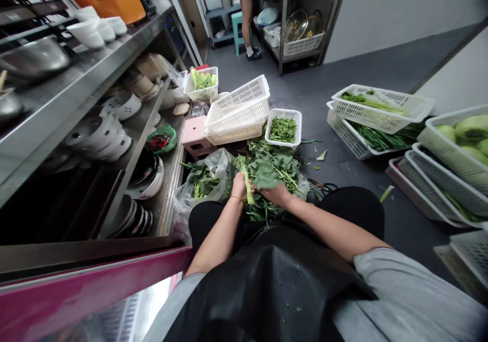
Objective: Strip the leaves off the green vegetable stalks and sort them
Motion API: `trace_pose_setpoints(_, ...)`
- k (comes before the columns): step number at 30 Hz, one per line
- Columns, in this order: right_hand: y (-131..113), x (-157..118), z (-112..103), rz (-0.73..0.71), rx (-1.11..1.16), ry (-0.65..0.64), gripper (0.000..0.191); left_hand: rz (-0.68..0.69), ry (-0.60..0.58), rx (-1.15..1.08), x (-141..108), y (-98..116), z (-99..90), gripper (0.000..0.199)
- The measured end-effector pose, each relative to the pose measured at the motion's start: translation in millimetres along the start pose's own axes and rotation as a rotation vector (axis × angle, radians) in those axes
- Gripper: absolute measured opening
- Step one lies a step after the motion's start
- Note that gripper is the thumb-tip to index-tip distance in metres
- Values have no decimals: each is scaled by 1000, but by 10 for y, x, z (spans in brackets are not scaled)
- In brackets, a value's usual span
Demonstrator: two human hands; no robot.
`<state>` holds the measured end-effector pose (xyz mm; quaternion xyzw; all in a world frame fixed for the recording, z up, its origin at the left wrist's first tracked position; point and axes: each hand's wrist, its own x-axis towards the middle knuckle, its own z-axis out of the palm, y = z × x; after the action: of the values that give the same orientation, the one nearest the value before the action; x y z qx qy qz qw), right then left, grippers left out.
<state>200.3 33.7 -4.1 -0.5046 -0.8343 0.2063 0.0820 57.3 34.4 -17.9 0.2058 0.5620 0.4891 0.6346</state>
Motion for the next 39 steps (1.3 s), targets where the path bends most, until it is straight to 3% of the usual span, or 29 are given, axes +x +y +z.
trace_pose_setpoints(2, 166, 42, -47, 149, -57, -126, 30, 31, -4, 46, -22, 19, -15, 26)
trace_pose_setpoints(4, 293, 181, -165, 210, -78, -163, 39, 96, -6, 142, -76, 3, 16, 24)
trace_pose_setpoints(7, 276, 435, -365, 223, -23, -36, 51, 284, 45, 313, -155, -67, 108, 19)
trace_pose_setpoints(10, 62, 520, -428, 240, -7, 105, 52, 402, 104, 390, -153, -112, 162, 19)
trace_pose_setpoints(11, -14, 482, -404, 202, -22, 124, 47, 381, 108, 375, -132, -108, 158, 19)
trace_pose_setpoints(13, -119, 321, -311, -8, -38, 121, 36, 293, 101, 315, -74, -70, 115, 20)
trace_pose_setpoints(15, -122, 135, -215, -226, -29, 89, 31, 240, 101, 262, -30, -9, 42, 22)
trace_pose_setpoints(16, -83, 72, -188, -265, -27, 58, 31, 234, 97, 247, -25, 19, 5, 21)
trace_pose_setpoints(20, 177, 186, -276, -8, 46, -81, 50, 257, -49, 212, -107, 29, -36, 24)
trace_pose_setpoints(22, 223, 349, -357, 63, 146, -54, 48, 291, -110, 215, -161, -28, 16, 29)
trace_pose_setpoints(24, 162, 417, -377, 56, 136, 74, 43, 251, -121, 184, -183, -84, 75, 31)
trace_pose_setpoints(26, 42, 325, -314, -67, 7, 174, 36, 140, -104, 76, -170, -99, 100, 29)
trace_pose_setpoints(28, -40, 127, -205, -281, -78, 175, 32, 53, -82, -27, -141, -53, 74, 26)
trace_pose_setpoints(30, -11, -42, -119, -364, -76, 98, 33, 11, -125, -99, -130, 32, 9, 24)
trace_pose_setpoints(33, 192, -16, -123, -117, 59, -69, 43, -57, -350, -209, -177, 135, -78, 24)
trace_pose_setpoints(35, 303, 153, -197, -35, 304, -149, 50, -93, -466, -240, -230, 142, -82, 22)
trace_pose_setpoints(37, 306, 318, -278, -79, 522, -123, 49, -131, -489, -213, -268, 102, -36, 23)
trace_pose_setpoints(39, 197, 383, -327, -88, 476, -14, 48, -139, -422, -168, -275, 39, 35, 28)
